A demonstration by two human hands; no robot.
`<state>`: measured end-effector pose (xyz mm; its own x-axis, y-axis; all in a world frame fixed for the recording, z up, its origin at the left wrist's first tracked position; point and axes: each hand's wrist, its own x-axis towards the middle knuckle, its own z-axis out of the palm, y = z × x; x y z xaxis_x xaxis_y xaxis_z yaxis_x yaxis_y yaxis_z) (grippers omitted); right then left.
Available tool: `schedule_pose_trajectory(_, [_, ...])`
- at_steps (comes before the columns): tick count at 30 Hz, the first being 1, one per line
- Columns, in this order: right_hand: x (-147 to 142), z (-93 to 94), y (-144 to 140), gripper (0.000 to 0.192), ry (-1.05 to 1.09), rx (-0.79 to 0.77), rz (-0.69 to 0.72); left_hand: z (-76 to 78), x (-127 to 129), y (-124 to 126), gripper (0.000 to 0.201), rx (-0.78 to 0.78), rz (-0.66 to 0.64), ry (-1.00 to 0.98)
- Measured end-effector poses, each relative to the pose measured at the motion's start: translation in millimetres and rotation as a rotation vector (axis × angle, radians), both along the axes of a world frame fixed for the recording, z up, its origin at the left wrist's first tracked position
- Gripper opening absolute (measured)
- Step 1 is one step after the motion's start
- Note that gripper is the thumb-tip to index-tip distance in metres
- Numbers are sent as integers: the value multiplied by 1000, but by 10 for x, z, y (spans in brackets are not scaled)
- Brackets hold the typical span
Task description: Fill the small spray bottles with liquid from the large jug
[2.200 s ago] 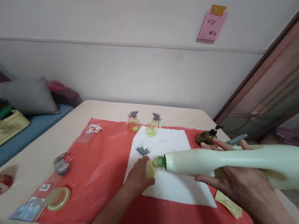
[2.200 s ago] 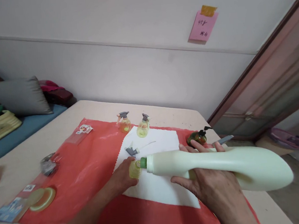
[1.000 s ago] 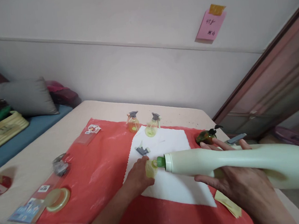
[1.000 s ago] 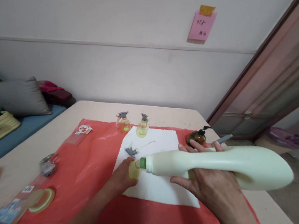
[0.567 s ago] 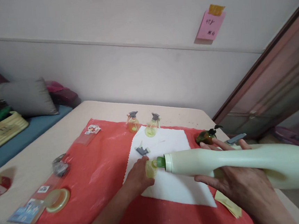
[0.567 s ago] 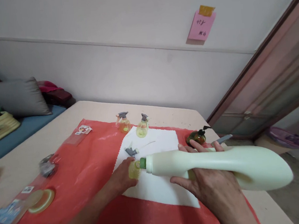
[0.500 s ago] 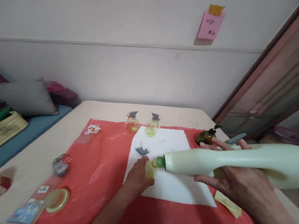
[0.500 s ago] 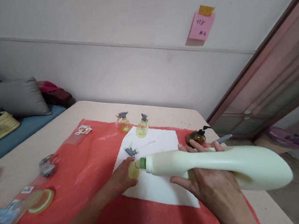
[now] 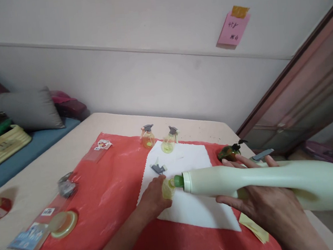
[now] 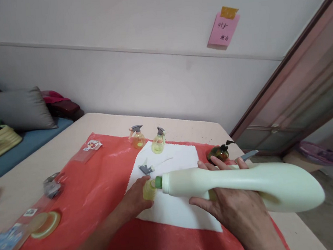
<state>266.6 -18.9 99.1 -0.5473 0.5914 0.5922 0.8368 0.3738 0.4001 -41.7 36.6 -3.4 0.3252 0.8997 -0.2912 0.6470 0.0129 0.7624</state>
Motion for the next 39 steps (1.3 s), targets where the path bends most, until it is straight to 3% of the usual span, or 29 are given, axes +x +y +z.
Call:
schedule_pose_trajectory(5, [-12, 12, 3, 68, 17, 7, -3, 57, -3, -14, 92, 1, -9, -7])
schedule_pose_trajectory(18, [14, -29, 1, 71, 21, -31, -27, -61, -12, -6, 94, 15, -2, -29])
schedule_pose_trajectory(39, [-25, 25, 17, 62, 1, 8, 17, -30, -5, -4, 91, 5, 8, -17])
